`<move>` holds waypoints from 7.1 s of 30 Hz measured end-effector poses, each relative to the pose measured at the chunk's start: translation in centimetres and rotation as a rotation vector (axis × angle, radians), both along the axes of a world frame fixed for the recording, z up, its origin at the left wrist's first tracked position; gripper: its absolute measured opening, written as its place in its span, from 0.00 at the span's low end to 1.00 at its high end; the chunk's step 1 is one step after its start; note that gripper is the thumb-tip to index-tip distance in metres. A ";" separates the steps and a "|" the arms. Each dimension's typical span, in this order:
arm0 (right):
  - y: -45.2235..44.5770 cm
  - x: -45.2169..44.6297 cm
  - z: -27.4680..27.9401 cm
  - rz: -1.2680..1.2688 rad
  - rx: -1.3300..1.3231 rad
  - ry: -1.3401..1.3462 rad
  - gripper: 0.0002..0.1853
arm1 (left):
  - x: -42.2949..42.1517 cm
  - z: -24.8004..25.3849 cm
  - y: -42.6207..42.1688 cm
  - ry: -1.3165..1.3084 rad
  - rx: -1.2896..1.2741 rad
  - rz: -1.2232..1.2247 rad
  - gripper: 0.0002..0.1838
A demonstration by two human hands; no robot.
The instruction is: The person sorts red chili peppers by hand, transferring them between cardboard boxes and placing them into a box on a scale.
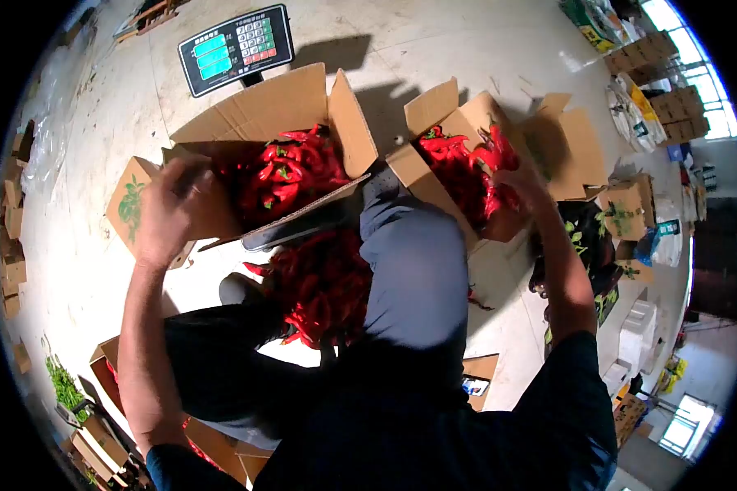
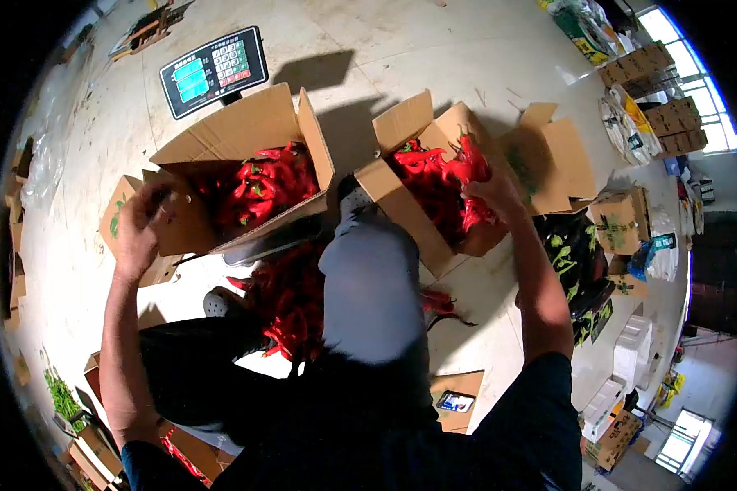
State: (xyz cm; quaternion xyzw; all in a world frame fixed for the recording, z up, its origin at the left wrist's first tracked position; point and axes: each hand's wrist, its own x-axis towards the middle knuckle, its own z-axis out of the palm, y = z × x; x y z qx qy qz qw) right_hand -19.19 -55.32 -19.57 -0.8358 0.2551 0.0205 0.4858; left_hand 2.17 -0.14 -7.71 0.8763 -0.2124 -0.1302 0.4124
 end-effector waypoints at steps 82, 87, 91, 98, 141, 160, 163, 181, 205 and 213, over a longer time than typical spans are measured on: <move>28.3 19.7 18.4 0.470 0.626 -0.374 0.23 | -0.3 -0.5 -2.3 0.085 -0.399 -0.013 0.31; 30.8 19.0 19.1 0.535 0.419 -0.350 0.23 | -0.4 2.7 -3.3 0.498 -1.069 -0.007 0.20; 31.5 18.7 19.9 0.445 0.647 -0.329 0.21 | 0.4 3.3 -3.5 0.633 -1.202 0.177 0.12; 30.4 18.8 19.7 0.388 0.648 -0.300 0.17 | 0.3 2.9 -3.2 0.620 -1.224 0.223 0.11; 31.7 18.7 18.4 0.304 0.698 -0.341 0.16 | -4.9 3.6 -2.5 0.036 -0.127 -0.230 0.18; 32.4 19.3 18.6 0.313 0.912 -0.500 0.10 | -2.9 3.7 -2.3 0.890 -1.150 -0.157 0.22; 32.7 19.0 19.1 0.310 0.834 -0.558 0.10 | -2.4 3.1 -2.0 0.942 -1.227 -0.286 0.23; 31.4 19.5 17.9 0.203 0.474 -0.659 0.09 | -2.1 2.9 -2.1 0.071 -0.549 -0.105 0.31; 33.1 17.7 18.2 0.493 -0.020 -0.416 0.11 | 0.4 4.6 -2.3 0.427 -1.066 0.146 0.20; 30.8 18.6 18.6 0.424 0.220 -0.414 0.12 | 1.0 3.6 -1.5 0.432 -1.193 0.152 0.14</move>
